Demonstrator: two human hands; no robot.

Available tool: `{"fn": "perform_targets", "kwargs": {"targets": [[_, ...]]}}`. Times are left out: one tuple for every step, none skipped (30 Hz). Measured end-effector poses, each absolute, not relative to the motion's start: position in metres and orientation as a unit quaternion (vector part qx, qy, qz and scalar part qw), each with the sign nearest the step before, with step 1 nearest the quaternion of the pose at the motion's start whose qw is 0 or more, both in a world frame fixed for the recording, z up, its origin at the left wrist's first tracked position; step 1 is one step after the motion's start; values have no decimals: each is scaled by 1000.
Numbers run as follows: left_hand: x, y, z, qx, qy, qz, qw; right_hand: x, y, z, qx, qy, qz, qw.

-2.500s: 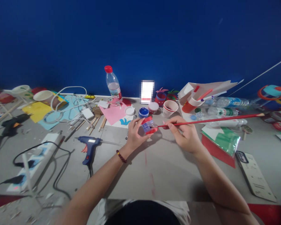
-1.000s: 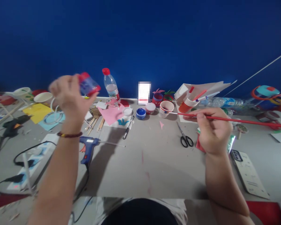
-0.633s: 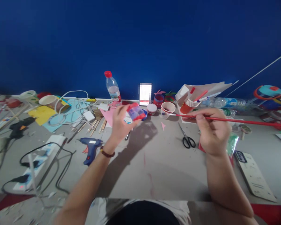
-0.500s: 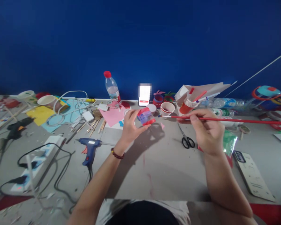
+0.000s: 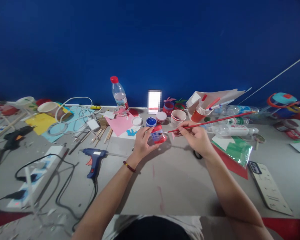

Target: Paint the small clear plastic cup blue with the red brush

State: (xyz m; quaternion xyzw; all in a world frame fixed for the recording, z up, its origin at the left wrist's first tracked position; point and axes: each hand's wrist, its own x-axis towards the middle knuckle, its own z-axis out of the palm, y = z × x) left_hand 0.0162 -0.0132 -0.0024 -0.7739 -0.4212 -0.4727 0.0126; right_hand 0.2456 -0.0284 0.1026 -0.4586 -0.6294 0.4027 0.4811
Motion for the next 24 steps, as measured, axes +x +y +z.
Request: {"fn": "perform_targets", "kwargs": {"targets": [[16,-13,-3,-780,-419,-464,14,245,-27,101,-462,-632,398,478],[15,-13,-5,-785,-419,-457,12,245,-26,99,-465,-634,395,475],[15,-12,-6,-786,-422,-452,7,245,-25,97,-468,-636,392,472],[14,-11,-7,-786,-424,-450,2,244,-24,96,-472,-637,391,468],[14,-10,-8,-784,-425,-452,-3,243,-22,95,-476,-637,391,464],[13,-9,-9,-782,-425,-456,-6,242,-21,94,-479,-638,391,460],[13,-8,-10,-781,-423,-460,-7,241,-21,93,-482,-640,389,455],[12,-7,-11,-780,-421,-463,-5,239,-20,93,-485,-643,384,451],[12,-6,-11,-779,-419,-466,-2,238,-20,93,-489,-647,377,447],[12,-5,-12,-777,-419,-470,3,238,-20,94,-493,-652,368,443],[12,-5,-12,-775,-418,-474,8,237,-20,94,-497,-657,357,441],[12,-4,-12,-771,-418,-480,13,237,-20,94,-499,-662,347,439],[12,-4,-11,-767,-418,-486,18,237,-20,94,-501,-665,339,438],[12,-4,-11,-764,-419,-491,21,237,-19,94,-502,-667,334,437],[12,-4,-11,-761,-419,-494,25,238,-19,93,-502,-669,330,437],[13,-4,-11,-760,-420,-495,27,239,-18,92,-502,-671,326,437],[13,-4,-10,-759,-421,-496,29,240,-17,90,-503,-672,323,438],[13,-4,-10,-758,-423,-496,30,242,-16,88,-504,-673,319,438],[14,-4,-10,-756,-423,-498,30,243,-14,87,-504,-674,315,438],[14,-5,-10,-755,-422,-501,29,244,-13,85,-504,-676,311,438],[14,-5,-10,-753,-420,-505,28,245,-12,84,-504,-678,308,437],[14,-5,-10,-752,-419,-508,26,246,-11,84,-504,-681,303,436],[14,-5,-10,-751,-417,-511,25,247,-11,83,-505,-683,297,436],[15,-5,-9,-750,-416,-514,24,248,-10,83,-507,-685,288,437]]}}
